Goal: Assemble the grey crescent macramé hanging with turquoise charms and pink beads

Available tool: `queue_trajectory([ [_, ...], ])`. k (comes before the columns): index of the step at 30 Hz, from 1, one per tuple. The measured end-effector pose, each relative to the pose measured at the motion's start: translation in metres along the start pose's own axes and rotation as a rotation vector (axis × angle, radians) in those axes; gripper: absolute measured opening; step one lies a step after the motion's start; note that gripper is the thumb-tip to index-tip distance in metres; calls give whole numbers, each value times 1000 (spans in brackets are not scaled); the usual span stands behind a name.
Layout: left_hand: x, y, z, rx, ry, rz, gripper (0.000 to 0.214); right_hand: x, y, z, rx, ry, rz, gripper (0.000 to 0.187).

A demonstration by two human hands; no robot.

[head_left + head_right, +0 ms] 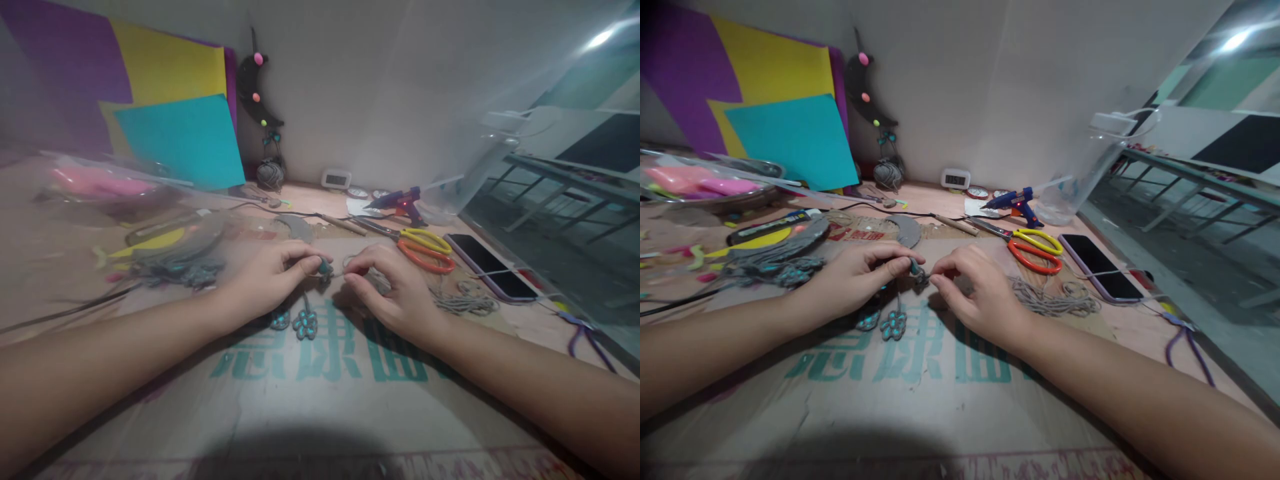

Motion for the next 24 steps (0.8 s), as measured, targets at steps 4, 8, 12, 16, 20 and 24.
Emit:
queue_trajectory([
  [4, 0, 1, 0, 0, -9, -1, 30, 0, 1, 0, -41, 14, 6, 6],
  [8, 0, 2, 1, -12, -18, -7, 29, 0, 0, -2, -58, 13, -42, 13],
  [12, 0, 3, 1, -10, -18, -7, 30, 0, 0, -2, -66, 13, -80, 16],
  [16, 0, 2, 1, -20, -16, -3, 29, 0, 0, -2, -74, 10, -79, 17],
  [20, 0, 1, 1, -16, -13, -12, 29, 0, 0, -3, -67, 13, -77, 18],
  [24, 0, 0, 0, -19, -7, -15, 29, 0, 0, -3, -65, 22, -74, 18],
])
Point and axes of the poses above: each hand's wrist, its own z-axis towards the middle knuckle, its own x-axis out of the palm, y = z × x, the point moved 2 cm from there along z, towards the middle knuckle, and after that the axes turned 11 degrees about y, right-handed, at the moved point
